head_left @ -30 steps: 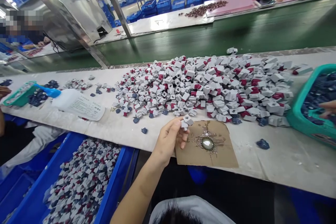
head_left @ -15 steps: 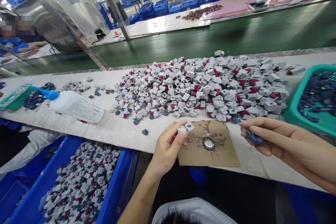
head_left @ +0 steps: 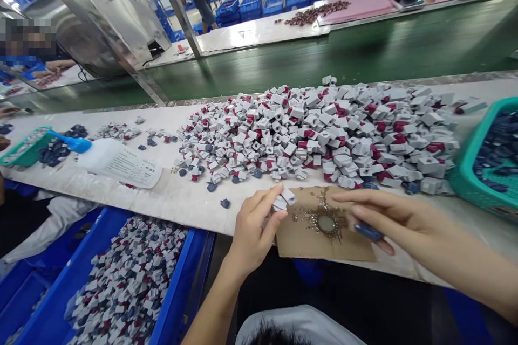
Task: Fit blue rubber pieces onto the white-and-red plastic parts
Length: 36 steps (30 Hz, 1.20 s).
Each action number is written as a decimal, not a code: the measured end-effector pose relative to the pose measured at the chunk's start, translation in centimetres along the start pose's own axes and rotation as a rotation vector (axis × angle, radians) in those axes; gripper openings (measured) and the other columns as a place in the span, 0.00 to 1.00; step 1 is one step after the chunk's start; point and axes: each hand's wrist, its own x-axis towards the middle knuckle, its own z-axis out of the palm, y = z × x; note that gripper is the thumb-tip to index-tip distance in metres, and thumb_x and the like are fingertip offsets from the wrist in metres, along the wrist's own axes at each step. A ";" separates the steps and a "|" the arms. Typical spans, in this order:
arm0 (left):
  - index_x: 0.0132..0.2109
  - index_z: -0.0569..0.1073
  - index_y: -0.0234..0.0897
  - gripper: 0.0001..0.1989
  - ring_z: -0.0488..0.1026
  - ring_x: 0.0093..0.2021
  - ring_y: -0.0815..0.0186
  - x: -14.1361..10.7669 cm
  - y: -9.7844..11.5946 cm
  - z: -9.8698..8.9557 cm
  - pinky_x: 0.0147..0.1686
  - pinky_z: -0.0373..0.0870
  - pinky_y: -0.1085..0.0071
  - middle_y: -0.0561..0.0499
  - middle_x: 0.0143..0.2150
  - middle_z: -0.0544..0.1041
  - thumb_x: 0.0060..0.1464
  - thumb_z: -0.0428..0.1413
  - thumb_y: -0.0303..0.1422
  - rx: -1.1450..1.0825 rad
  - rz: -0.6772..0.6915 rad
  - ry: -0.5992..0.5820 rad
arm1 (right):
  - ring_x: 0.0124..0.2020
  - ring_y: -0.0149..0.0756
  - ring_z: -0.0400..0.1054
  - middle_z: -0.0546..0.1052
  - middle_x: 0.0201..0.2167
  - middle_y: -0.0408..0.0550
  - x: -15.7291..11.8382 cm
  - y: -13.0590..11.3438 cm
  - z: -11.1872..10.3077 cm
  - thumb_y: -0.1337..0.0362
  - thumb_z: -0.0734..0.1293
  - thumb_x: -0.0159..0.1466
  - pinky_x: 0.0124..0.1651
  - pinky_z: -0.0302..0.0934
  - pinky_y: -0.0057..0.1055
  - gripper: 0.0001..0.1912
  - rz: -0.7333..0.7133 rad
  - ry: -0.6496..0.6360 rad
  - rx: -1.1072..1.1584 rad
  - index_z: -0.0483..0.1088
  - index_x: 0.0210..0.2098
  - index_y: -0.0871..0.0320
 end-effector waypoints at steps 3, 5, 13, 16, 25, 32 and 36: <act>0.61 0.61 0.36 0.23 0.69 0.47 0.60 -0.3 1.1 0.7 0.45 0.63 0.66 0.41 0.48 0.74 0.61 0.47 0.36 0.106 0.139 0.067 | 0.18 0.25 0.56 0.66 0.21 0.42 1.5 -1.8 2.6 0.49 0.61 0.63 0.18 0.51 0.20 0.23 0.022 -0.169 0.179 0.68 0.49 0.59; 0.63 0.58 0.36 0.25 0.68 0.48 0.59 -0.5 1.8 1.0 0.46 0.63 0.65 0.41 0.51 0.73 0.61 0.47 0.37 0.152 0.190 0.061 | 0.21 0.25 0.56 0.66 0.22 0.41 2.2 -2.6 3.7 0.50 0.63 0.62 0.21 0.52 0.21 0.21 -0.005 -0.226 0.230 0.69 0.45 0.62; 0.57 0.68 0.42 0.20 0.70 0.49 0.62 -1.0 2.4 -1.3 0.47 0.65 0.68 0.46 0.51 0.74 0.63 0.42 0.38 -0.300 0.086 -0.054 | 0.25 0.26 0.55 0.65 0.27 0.42 2.2 -2.9 3.3 0.52 0.63 0.63 0.24 0.49 0.22 0.15 -0.039 -0.374 0.186 0.66 0.34 0.59; 0.58 0.67 0.45 0.20 0.72 0.47 0.64 -1.3 1.7 -2.1 0.49 0.64 0.68 0.49 0.46 0.77 0.63 0.41 0.38 -0.505 -0.002 -0.079 | 0.20 0.23 0.48 0.59 0.22 0.38 2.2 -2.6 2.7 0.52 0.63 0.63 0.20 0.44 0.21 0.14 0.031 -0.495 0.201 0.67 0.37 0.57; 0.60 0.60 0.54 0.31 0.70 0.44 0.67 -1.2 2.2 -0.8 0.35 0.70 0.75 0.51 0.54 0.70 0.49 0.61 0.36 -0.408 -0.130 0.049 | 0.27 0.29 0.58 0.68 0.30 0.46 2.7 -3.5 2.6 0.45 0.65 0.59 0.24 0.51 0.21 0.26 0.072 -0.334 0.213 0.69 0.47 0.58; 0.51 0.68 0.44 0.22 0.70 0.49 0.62 0.8 3.5 -1.1 0.42 0.71 0.70 0.49 0.50 0.73 0.47 0.60 0.29 -0.252 -0.020 0.124 | 0.27 0.27 0.60 0.69 0.28 0.44 3.0 -4.5 3.3 0.48 0.66 0.59 0.28 0.55 0.21 0.22 0.018 -0.369 0.296 0.72 0.43 0.58; 0.46 0.68 0.41 0.22 0.75 0.38 0.63 0.9 3.5 -1.8 0.43 0.72 0.69 0.50 0.40 0.77 0.40 0.61 0.26 -0.312 -0.173 0.115 | 0.37 0.39 0.67 0.74 0.34 0.48 3.5 -3.8 4.0 0.47 0.69 0.55 0.41 0.62 0.30 0.24 -0.066 -0.434 0.414 0.73 0.45 0.56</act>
